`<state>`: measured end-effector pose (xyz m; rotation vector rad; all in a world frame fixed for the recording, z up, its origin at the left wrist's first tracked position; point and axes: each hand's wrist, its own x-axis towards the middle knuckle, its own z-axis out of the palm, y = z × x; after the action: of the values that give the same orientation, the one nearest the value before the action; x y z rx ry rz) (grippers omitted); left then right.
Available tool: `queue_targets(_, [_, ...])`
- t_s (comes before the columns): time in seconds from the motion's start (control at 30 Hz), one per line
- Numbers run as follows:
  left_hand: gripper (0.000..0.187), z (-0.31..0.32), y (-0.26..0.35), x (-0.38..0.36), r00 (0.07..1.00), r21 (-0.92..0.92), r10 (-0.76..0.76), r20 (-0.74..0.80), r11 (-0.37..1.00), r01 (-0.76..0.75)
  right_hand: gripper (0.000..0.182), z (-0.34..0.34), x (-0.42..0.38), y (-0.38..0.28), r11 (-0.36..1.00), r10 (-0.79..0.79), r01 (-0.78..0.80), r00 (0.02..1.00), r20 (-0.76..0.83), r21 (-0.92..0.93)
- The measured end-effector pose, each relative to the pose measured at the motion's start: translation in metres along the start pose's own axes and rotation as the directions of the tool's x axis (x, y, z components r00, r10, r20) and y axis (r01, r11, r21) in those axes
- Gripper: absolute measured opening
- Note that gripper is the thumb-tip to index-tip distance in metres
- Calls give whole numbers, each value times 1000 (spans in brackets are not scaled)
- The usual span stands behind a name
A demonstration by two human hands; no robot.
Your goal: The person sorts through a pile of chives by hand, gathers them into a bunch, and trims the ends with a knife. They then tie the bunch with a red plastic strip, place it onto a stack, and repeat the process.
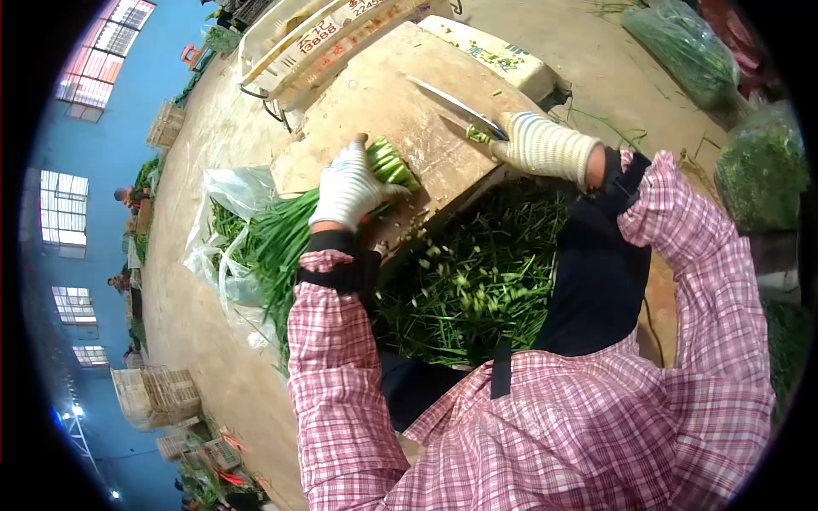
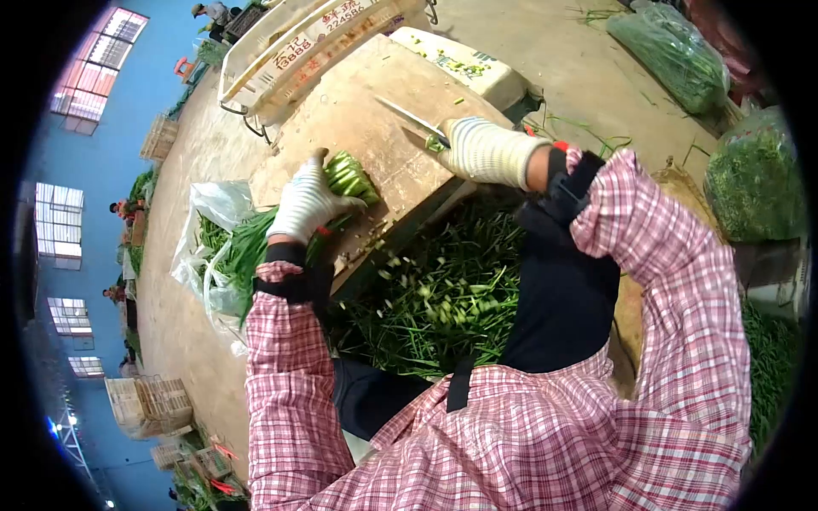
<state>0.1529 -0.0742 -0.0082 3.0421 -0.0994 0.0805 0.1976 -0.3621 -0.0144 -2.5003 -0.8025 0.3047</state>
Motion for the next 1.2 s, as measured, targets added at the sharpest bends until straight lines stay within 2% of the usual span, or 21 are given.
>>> queue_targets(0.03, [107, 2, 5, -3, 998, 171, 40, -38, 985, -33, 33, -1, -5, -2, 975, 87, -97, 994, 59, 201])
queue_targets(0.1, [108, -1, 4, -4, 1000, 194, 4, -25, 981, 1, 28, -1, -22, -26, 852, 184, -217, 976, 116, 476])
queue_targets(0.23, [99, 4, 7, -1, 989, 160, -96, 114, 984, 77, 35, 21, -24, -59, 919, 77, -31, 992, -102, 394])
queue_targets(0.27, [96, 4, 7, -1, 985, 165, -100, 143, 983, 76, 37, 12, -30, -80, 854, 165, -163, 986, 41, 495])
queue_targets(0.33, [87, 5, 8, 0, 990, 193, -103, 92, 978, 84, 39, 34, -27, -84, 918, 67, -11, 990, -128, 397])
queue_targets(0.37, [85, 5, 8, 1, 989, 178, -97, 108, 981, 77, 39, 37, -26, -93, 920, 77, -39, 994, -83, 391])
queue_targets(0.4, [83, 5, 6, 3, 988, 165, -95, 122, 984, 74, 38, 34, -28, -102, 833, 190, -220, 976, 111, 507])
queue_targets(0.47, [77, 11, 3, -1, 999, 129, -44, 26, 991, 41, 37, 72, -18, -86, 973, 18, 25, 983, -183, 228])
queue_targets(0.53, [66, 18, -2, 1, 998, 86, -56, 40, 995, 53, 37, 81, -13, -86, 985, 35, -4, 983, -181, 172])
queue_targets(0.57, [62, 32, -9, 1, 998, 90, -27, -63, 995, 32, 37, 83, -6, -92, 981, 61, -19, 975, -216, 191])
queue_targets(0.6, [58, 25, -3, 2, 995, 123, -99, 28, 988, 94, 37, 82, 2, -98, 977, 96, -42, 963, -252, 211])
queue_targets(0.63, [57, 37, -5, 7, 995, 164, -100, -16, 981, 101, 39, 84, 11, -101, 984, 78, -37, 969, -235, 176])
queue_targets(0.73, [62, 35, -5, 8, 984, 153, -174, 39, 974, 166, 40, 81, 22, -99, 969, 183, -157, 974, -130, 188])
queue_targets(0.8, [70, 36, -6, 1, 996, 104, -92, 9, 990, 91, 38, 52, -6, -104, 997, -64, 70, 986, -152, 37])
queue_targets(0.83, [73, 31, -1, -3, 994, 122, -107, -7, 987, 107, 36, 59, -9, -92, 965, 111, -59, 975, -192, 255])
queue_targets(0.87, [76, 27, 2, -5, 991, 144, -135, -15, 980, 136, 37, 57, -15, -95, 967, 177, -124, 956, -233, 224])
queue_targets(0.93, [81, 20, 6, 5, 972, 151, -202, 121, 971, 184, 39, 65, -13, -81, 975, 92, -33, 960, -263, 220])
queue_targets(1.0, [80, 19, 8, 9, 960, 172, -209, 188, 969, 177, 34, 65, -9, -89, 933, 163, -122, 982, -95, 338])
queue_targets(1.07, [80, 22, 6, 5, 976, 159, -188, 113, 973, 169, 39, 76, 1, -89, 899, 239, -237, 970, 40, 369])
queue_targets(1.13, [81, 18, 11, 2, 968, 153, -187, 167, 975, 162, 39, 102, 19, -65, 925, 141, -130, 990, -3, 356])
queue_targets(1.2, [84, 15, 13, 1, 966, 168, -215, 146, 967, 190, 38, 95, 33, -64, 992, 57, -28, 972, -226, 126])
